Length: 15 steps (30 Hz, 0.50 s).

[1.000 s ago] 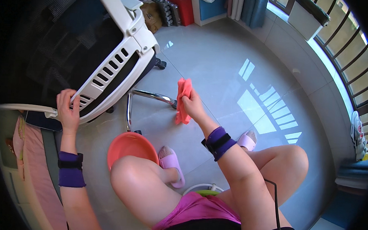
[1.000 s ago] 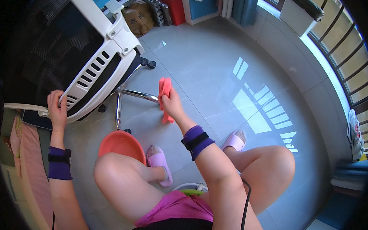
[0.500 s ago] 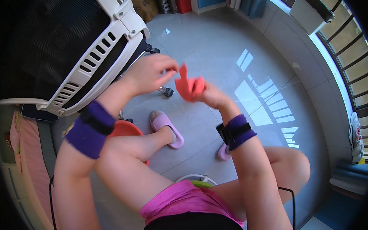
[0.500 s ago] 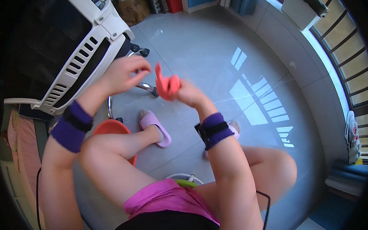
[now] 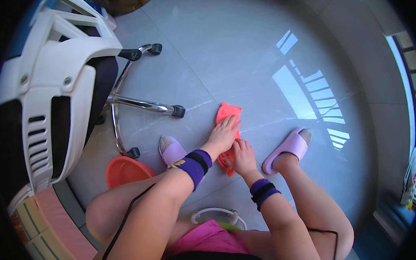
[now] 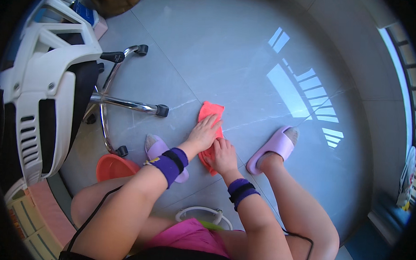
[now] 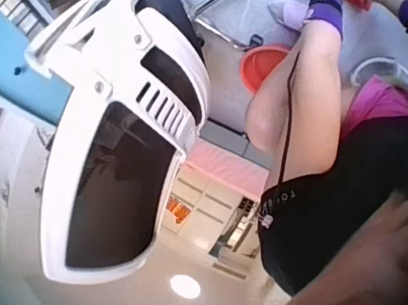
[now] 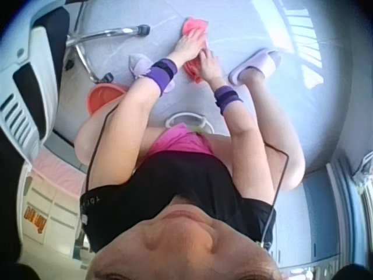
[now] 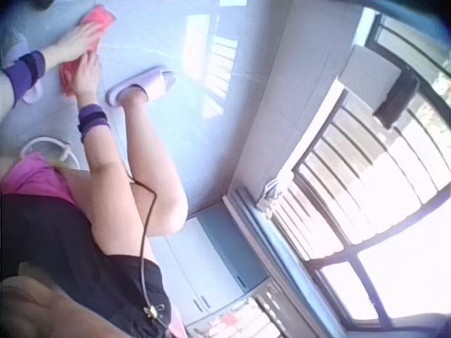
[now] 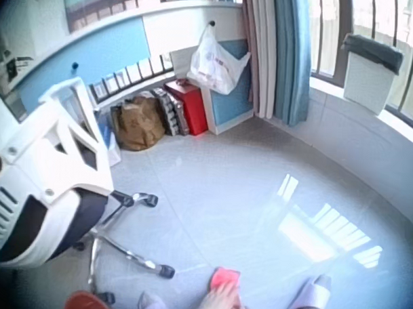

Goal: The person puts items into a pink makeup case and zips it closed, then uses a pink cloth to wipe the armrests and frame of a black office chair and the floor.

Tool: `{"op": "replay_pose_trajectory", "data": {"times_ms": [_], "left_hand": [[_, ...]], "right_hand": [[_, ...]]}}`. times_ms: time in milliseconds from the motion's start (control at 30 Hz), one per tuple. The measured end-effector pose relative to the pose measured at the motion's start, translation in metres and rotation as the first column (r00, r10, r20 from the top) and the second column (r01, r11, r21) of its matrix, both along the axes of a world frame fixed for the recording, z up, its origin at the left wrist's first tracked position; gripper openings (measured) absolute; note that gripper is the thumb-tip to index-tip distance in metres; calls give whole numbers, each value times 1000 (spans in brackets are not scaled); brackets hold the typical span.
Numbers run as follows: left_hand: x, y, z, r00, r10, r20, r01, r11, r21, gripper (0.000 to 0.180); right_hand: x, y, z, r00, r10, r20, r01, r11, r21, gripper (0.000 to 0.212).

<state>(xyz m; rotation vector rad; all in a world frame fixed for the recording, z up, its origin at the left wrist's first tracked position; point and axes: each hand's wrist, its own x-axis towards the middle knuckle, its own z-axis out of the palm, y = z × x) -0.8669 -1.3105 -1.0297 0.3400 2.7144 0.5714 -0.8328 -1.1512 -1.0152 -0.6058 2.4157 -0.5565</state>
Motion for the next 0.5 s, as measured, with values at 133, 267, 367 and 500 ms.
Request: {"op": "replay_pose_trajectory", "data": {"times_ms": [133,267,367,500], "left_hand": [[23,-15,-24,998,54,-15,-55,994,-96,75],[77,-20,-29,965,260,21,-252,950,-183,82],[99,-14,-29,898,435,68,-402,872,-279,84],[76,-20,-42,813,581,18,-545,773,-325,82]], "right_hand": [[38,8,-27,948,224,-224,-224,974,27,86],[57,25,-37,820,535,-205,-514,845,146,68],[41,23,-47,790,586,-182,-590,807,32,64],[7,10,-60,820,553,-146,-571,805,-159,66]]}}
